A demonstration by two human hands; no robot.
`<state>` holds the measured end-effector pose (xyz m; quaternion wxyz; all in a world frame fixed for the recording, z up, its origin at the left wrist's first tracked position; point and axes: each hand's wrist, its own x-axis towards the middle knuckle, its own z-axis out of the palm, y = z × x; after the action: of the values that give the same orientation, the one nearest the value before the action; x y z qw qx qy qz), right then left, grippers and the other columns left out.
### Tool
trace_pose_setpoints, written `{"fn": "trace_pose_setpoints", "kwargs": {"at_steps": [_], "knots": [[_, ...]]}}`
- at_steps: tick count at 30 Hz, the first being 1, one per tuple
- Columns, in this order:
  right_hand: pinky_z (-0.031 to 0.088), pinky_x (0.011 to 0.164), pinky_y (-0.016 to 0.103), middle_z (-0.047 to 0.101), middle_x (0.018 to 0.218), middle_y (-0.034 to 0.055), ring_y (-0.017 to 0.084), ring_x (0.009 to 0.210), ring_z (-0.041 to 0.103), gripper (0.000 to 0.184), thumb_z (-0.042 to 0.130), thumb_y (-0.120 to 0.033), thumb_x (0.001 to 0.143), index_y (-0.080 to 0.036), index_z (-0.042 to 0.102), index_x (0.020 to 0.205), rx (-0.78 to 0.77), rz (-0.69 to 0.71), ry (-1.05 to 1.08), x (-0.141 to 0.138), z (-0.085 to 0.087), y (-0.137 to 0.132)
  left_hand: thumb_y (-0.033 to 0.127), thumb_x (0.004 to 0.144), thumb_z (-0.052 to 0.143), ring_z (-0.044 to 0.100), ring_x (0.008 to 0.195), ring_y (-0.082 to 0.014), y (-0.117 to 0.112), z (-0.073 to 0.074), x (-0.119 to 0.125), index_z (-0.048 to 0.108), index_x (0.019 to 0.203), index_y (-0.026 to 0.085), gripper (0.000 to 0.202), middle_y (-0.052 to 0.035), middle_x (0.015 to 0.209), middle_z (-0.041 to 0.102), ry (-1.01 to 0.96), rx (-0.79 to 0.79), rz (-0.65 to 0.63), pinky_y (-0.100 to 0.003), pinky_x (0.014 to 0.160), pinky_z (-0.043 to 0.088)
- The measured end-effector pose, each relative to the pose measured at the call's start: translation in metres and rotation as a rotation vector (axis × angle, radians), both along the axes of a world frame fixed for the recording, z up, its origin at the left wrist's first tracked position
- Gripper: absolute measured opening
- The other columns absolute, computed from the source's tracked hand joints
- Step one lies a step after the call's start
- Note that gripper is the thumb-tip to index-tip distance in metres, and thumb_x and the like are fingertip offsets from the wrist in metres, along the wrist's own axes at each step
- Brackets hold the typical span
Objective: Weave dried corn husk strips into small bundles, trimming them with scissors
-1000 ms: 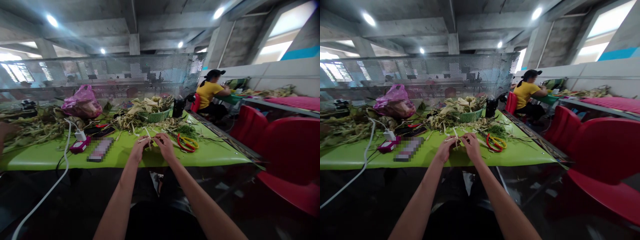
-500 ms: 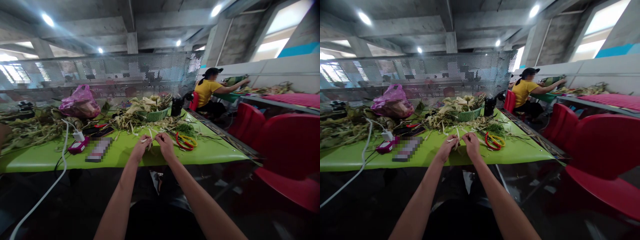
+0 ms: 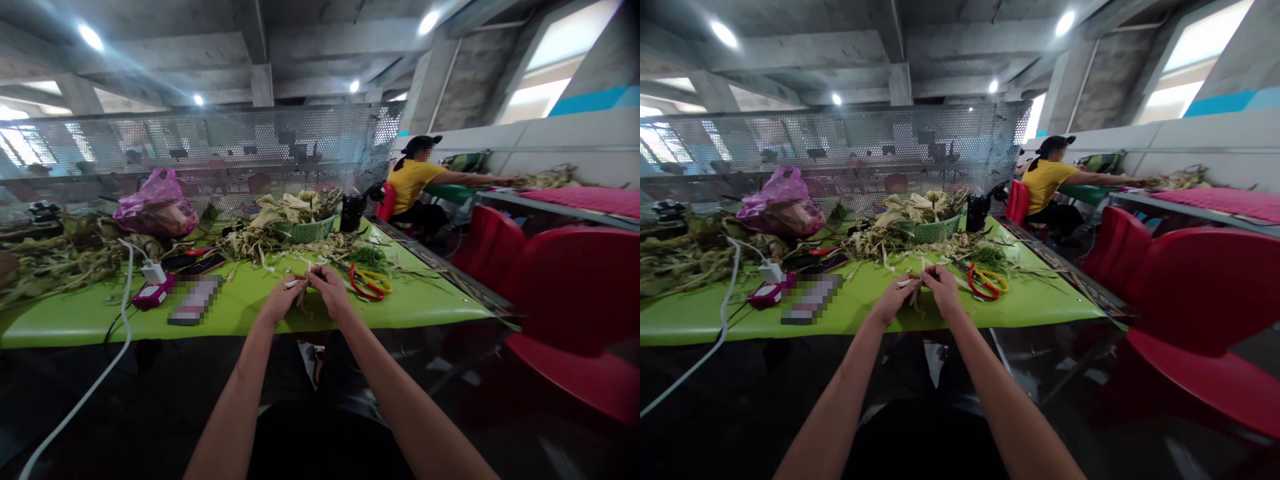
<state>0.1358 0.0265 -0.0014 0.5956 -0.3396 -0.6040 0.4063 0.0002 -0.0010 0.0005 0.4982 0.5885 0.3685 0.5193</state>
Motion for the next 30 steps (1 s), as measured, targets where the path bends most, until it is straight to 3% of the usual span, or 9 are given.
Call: {"fn": "trace_pose_setpoints", "kwargs": {"at_steps": [7,15,21,27,30], "knots": [[0.039,0.063,0.027,0.053,0.068,-0.0021,0.013,0.064,0.047,0.023,0.065,-0.040,0.071,-0.019,0.057,0.073,-0.002,-0.101,0.047,0.0036,-0.0052,0.0011,0.048,0.071,0.066,0.047,0.063,-0.0107,0.0002,-0.0011,0.0025,0.064,0.081,0.016,0.034,0.0013,0.068,0.056,0.024,0.012,-0.079,-0.023,0.059,0.036],[0.043,0.064,0.028,0.061,0.075,0.0014,0.015,0.068,0.053,0.028,0.060,-0.046,0.076,-0.019,0.061,0.083,0.003,-0.009,-0.007,0.0024,0.0011,-0.0011,0.045,0.064,0.074,0.054,0.063,-0.0108,0.0003,0.0018,-0.0018,0.065,0.084,0.017,0.036,0.0005,0.071,0.062,-0.289,-0.120,0.100,-0.023,0.062,0.042],[0.036,0.056,0.026,0.051,0.061,-0.0026,0.013,0.057,0.045,0.024,0.065,-0.040,0.072,-0.018,0.056,0.067,0.013,-0.035,-0.060,0.0018,-0.0004,-0.0008,0.042,0.066,0.073,0.053,0.059,-0.0089,-0.0006,0.0020,-0.0028,0.063,0.080,0.015,0.032,0.0012,0.068,0.061,-0.320,-0.104,0.076,-0.021,0.058,0.041],[0.035,0.057,0.027,0.050,0.061,-0.0029,0.013,0.059,0.044,0.022,0.062,-0.038,0.074,-0.019,0.054,0.067,0.053,-0.122,-0.090,0.0002,0.0002,-0.0031,0.039,0.063,0.076,0.053,0.056,-0.0085,0.0018,-0.0002,-0.0033,0.061,0.077,0.016,0.031,0.0017,0.063,0.061,-0.358,-0.120,0.060,-0.020,0.056,0.041],[0.038,0.059,0.027,0.054,0.070,-0.0009,0.014,0.062,0.046,0.021,0.063,-0.039,0.074,-0.019,0.057,0.077,0.072,-0.166,-0.091,0.0022,0.0018,-0.0048,0.040,0.061,0.077,0.057,0.061,-0.0108,0.0046,-0.0014,-0.0041,0.064,0.081,0.015,0.035,-0.0010,0.069,0.065,-0.387,-0.127,0.092,-0.023,0.060,0.045]]}}
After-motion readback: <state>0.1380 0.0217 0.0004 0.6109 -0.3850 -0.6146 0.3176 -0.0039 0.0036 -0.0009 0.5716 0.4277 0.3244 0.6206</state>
